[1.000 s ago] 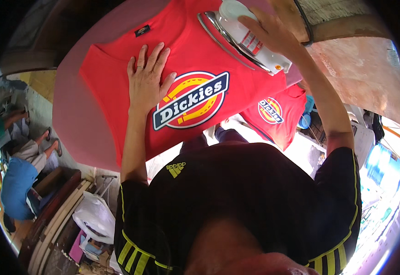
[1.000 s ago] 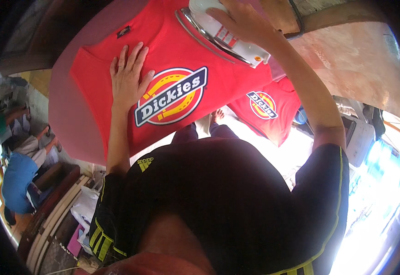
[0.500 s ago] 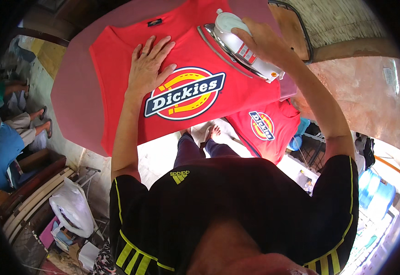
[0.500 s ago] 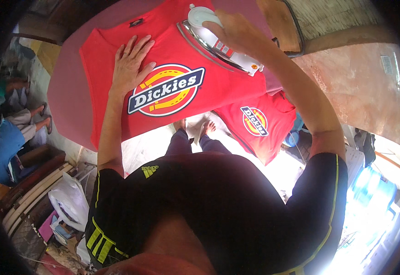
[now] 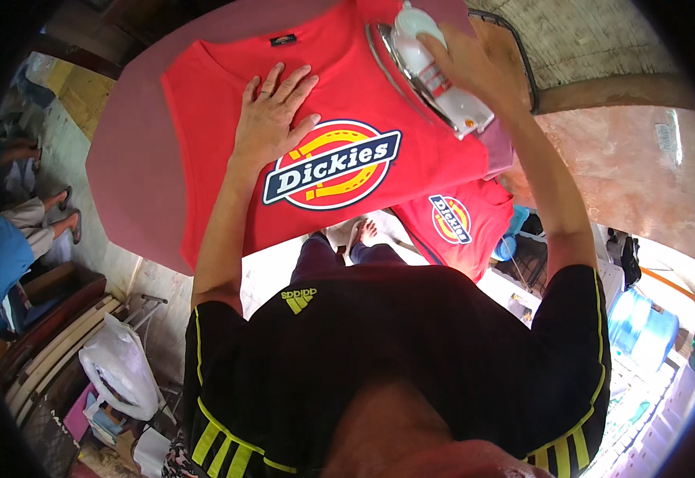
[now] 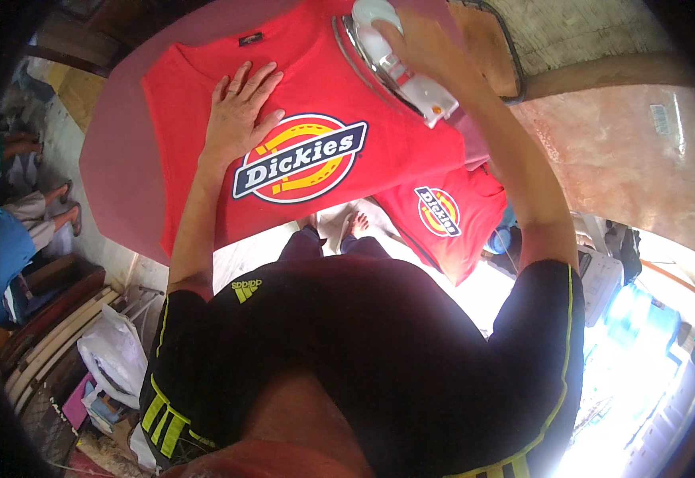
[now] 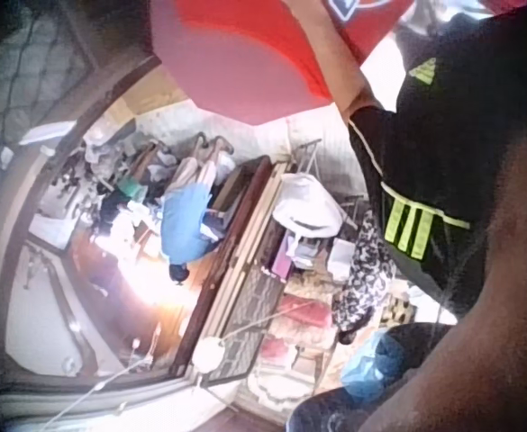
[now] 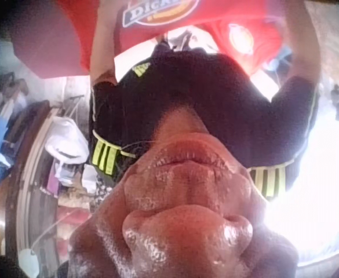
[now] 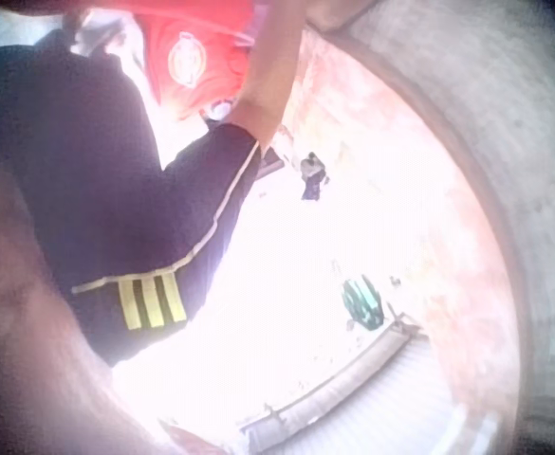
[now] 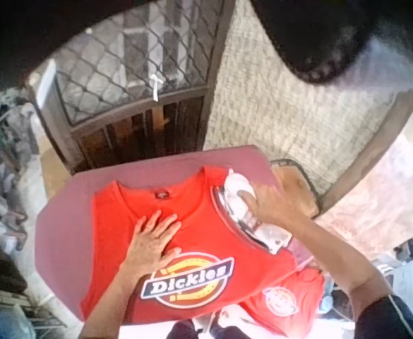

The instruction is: The person irons a red Dickies t-shirt on a pink ironing board. They smooth the fabric with their hands, use a white iron to press the front and back of the shirt, and flip the garment to treat different sections.

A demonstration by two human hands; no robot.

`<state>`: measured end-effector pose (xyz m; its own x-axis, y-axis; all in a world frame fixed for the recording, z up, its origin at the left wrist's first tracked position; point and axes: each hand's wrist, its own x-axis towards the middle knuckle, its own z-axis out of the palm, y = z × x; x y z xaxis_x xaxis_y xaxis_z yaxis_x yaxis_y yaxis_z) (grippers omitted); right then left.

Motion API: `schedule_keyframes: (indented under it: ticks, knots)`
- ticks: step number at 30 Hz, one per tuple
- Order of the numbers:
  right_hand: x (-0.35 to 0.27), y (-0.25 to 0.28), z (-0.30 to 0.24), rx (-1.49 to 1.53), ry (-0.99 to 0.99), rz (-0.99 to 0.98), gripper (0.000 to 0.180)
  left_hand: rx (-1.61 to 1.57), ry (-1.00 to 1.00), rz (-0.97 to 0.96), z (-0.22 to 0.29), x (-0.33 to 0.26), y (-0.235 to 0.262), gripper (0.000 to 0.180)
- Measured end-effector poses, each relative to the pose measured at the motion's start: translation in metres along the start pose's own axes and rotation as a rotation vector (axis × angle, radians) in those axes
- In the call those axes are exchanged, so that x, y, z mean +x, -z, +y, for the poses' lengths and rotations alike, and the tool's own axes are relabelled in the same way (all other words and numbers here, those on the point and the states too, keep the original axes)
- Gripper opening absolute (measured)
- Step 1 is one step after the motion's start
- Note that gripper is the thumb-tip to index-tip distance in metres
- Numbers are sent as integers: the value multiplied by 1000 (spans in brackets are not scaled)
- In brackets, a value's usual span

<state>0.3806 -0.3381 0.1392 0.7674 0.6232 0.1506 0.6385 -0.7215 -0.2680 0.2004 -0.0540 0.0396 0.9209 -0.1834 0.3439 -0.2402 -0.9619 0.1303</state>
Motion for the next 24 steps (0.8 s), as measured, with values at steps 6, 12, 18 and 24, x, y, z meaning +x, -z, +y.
schedule_keyframes:
  ticks: [6, 12, 18, 24]
  knots:
    - [-50, 18, -13, 160, 13, 19, 39, -22, 6, -6, 2, -1, 2, 61]
    - [-14, 8, -17, 126, 162, 61, 37, -15, -4, 9, 0, 2, 1, 62]
    - [13, 6, -32, 182, 308, -194, 35, 179, 299, 59, -33, -18, -8, 61]
    - [26, -6, -55, 247, 519, -326, 28, 290, 429, 209, -66, -12, -6, 60]
